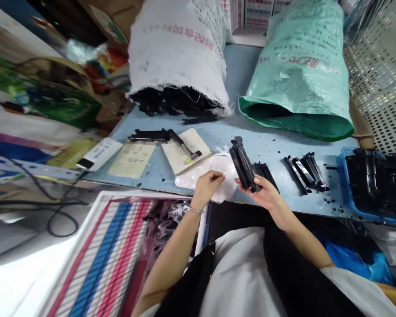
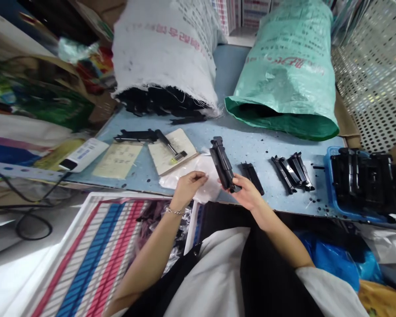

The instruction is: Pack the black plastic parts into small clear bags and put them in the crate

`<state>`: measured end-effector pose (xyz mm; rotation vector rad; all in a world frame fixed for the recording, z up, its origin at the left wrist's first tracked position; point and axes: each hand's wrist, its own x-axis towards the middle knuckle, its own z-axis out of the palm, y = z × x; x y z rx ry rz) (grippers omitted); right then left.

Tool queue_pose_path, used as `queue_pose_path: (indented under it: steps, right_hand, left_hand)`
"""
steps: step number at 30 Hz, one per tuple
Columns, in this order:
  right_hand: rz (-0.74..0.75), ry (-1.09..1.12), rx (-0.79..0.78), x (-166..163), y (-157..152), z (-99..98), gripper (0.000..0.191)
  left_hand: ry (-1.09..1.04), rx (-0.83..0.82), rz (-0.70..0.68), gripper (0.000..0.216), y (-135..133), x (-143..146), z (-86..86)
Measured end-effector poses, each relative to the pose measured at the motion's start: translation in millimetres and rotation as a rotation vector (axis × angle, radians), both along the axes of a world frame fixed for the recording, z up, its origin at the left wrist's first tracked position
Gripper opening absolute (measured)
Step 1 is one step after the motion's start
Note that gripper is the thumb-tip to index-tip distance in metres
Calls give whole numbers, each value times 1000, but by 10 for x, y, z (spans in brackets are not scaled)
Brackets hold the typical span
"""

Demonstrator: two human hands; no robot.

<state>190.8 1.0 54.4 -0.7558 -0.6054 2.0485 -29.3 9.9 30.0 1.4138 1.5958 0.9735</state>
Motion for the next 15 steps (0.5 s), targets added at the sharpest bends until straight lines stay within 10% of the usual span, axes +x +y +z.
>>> queue_pose_path:
  steps: [7, 15]
  right_hand:
    - [-205, -168, 29, -149, 27, -23, 33]
    - [259, 80, -454, 428, -530, -96, 43]
  left_hand:
    - [409, 338, -192, 34, -137, 4, 45]
    - [310, 285, -149, 43, -150, 37, 144]
